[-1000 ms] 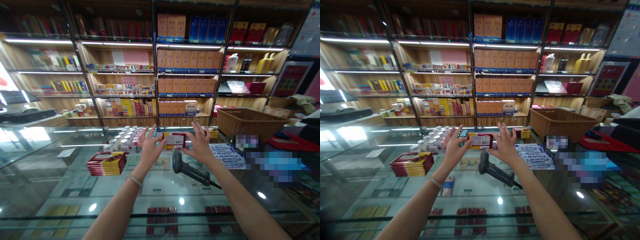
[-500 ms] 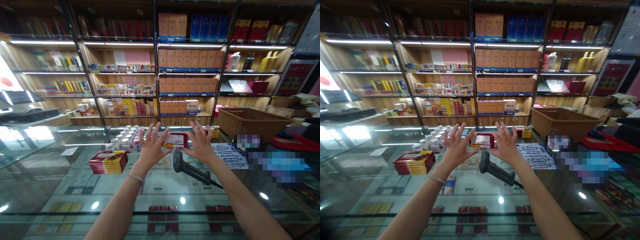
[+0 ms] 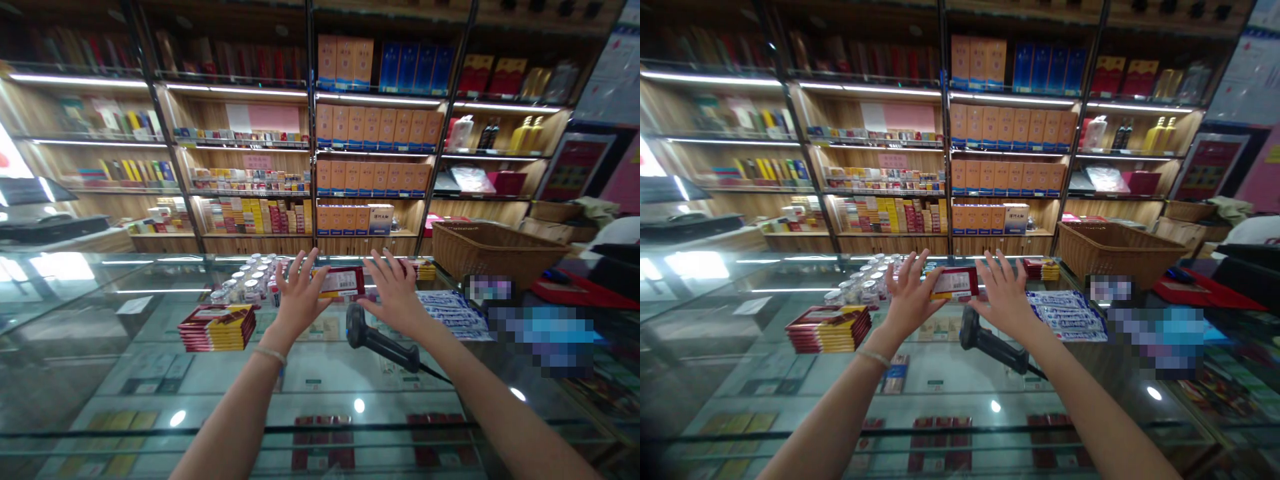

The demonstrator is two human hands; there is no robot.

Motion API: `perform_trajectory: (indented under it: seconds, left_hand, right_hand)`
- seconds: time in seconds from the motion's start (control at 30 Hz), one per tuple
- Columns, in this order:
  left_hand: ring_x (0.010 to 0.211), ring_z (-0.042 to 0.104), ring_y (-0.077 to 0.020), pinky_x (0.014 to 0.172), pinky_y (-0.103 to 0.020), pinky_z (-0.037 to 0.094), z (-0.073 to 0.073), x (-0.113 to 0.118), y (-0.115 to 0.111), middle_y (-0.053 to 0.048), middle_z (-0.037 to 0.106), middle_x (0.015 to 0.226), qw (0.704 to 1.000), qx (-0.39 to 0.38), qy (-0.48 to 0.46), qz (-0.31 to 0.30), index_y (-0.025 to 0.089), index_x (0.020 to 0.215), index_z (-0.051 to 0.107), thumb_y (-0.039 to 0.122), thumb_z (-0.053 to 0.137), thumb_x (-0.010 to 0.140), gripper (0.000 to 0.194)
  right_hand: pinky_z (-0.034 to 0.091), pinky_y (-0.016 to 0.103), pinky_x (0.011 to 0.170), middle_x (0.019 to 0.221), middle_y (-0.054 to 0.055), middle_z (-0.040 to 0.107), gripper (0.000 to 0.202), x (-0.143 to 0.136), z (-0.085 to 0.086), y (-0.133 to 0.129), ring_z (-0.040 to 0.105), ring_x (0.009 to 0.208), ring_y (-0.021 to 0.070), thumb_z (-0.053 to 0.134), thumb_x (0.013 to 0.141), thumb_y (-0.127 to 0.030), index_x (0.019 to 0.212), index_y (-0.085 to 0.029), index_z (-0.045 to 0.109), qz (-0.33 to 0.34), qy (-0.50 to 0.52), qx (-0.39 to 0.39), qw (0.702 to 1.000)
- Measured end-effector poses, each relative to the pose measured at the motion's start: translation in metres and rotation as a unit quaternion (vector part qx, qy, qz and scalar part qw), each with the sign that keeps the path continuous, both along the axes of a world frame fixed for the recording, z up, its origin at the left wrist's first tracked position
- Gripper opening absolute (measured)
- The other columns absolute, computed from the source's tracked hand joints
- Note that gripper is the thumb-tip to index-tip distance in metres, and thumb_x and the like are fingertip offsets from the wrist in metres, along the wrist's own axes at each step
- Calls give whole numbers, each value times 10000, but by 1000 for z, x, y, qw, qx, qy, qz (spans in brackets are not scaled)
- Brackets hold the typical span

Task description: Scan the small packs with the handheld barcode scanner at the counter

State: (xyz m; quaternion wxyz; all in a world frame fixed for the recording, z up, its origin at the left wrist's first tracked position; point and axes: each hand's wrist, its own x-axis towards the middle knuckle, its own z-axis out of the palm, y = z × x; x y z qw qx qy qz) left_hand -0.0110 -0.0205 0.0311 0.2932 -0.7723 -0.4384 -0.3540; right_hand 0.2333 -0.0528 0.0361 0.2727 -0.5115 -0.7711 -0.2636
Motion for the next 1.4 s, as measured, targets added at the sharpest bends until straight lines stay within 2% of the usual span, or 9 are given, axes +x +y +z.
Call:
perform_trajectory:
  seconds: [0.1, 0.2, 0.37, 0.53, 0.73, 0.93, 1.03, 1.13, 1.4]
  left_hand:
    - [1519, 291, -407, 1230, -674, 8, 1, -3, 2, -154, 335, 1659, 1000, -6, -27, 10, 282, 1324, 610, 433, 848, 727, 660]
    - [1526, 279, -408, 1231, -676, 9, 1, -6, 3, -150, 326, 1663, 999, -16, -48, 18, 292, 1318, 615, 390, 849, 725, 644]
    - [1530, 273, -409, 1234, -674, 11, 0, -6, 4, -129, 312, 1673, 997, -34, -71, 11, 304, 1305, 627, 328, 848, 711, 635]
    - [1531, 272, -400, 1233, -675, 35, -2, -7, 5, -135, 323, 1666, 997, -41, -67, 19, 304, 1309, 619, 336, 850, 711, 643]
    - [1521, 291, -394, 1226, -676, 55, -4, -9, 7, -138, 349, 1652, 997, -32, -58, 27, 304, 1307, 619, 344, 855, 714, 639]
    - [1509, 319, -400, 1221, -680, 78, -7, -9, 6, -155, 370, 1640, 998, -33, -55, 30, 289, 1301, 625, 342, 861, 706, 642]
    - [1501, 332, -400, 1220, -680, 82, -9, -8, 7, -152, 380, 1635, 997, -33, -51, 37, 293, 1301, 627, 335, 869, 693, 656]
    - [1493, 343, -403, 1224, -675, 80, -10, -8, 8, -143, 386, 1633, 998, -35, -51, 33, 301, 1295, 633, 324, 877, 675, 666]
    - [1487, 351, -402, 1216, -681, 89, -12, -8, 8, -154, 410, 1615, 998, -37, -47, 37, 300, 1293, 633, 336, 875, 672, 668]
  right_hand:
    - [181, 602, 1218, 1663, 172, 304, 907, -6, -16, -15, 223, 1549, 335, 562, 899, -640, 1604, -159, 253, -18, 30, -74, 997]
    - [230, 651, 1192, 1655, 217, 297, 1037, -10, -46, -30, 245, 1542, 390, 656, 795, -706, 1590, -152, 288, -45, 40, -143, 988]
    - [280, 689, 1155, 1636, 235, 328, 861, -13, -75, -44, 277, 1525, 425, 756, 761, -614, 1447, -164, 495, -82, 46, -164, 982]
    - [358, 657, 1122, 1594, 224, 405, 485, -15, -68, -45, 300, 1517, 422, 773, 804, -460, 1184, -183, 656, -72, 52, -171, 981]
    - [512, 511, 1035, 1490, 206, 536, 226, -15, -67, -45, 473, 1419, 376, 705, 814, -276, 1009, -166, 672, -35, 50, -167, 984]
    - [573, 434, 935, 1407, 154, 622, 257, -7, -62, -52, 681, 1167, 304, 614, 830, -267, 1073, -191, 649, 3, 120, -102, 987]
    - [587, 361, 753, 1148, 105, 746, 309, -2, -57, -58, 753, 943, 267, 542, 864, -302, 1144, -200, 623, 27, 177, -91, 980]
    - [547, 327, 643, 858, 52, 769, 298, 1, -55, -62, 758, 775, 266, 517, 871, -339, 1115, -210, 631, 44, 211, -92, 972]
    - [503, 309, 604, 792, 13, 768, 477, -5, -55, -66, 756, 705, 271, 604, 760, -296, 1232, -227, 589, 58, 213, -159, 962]
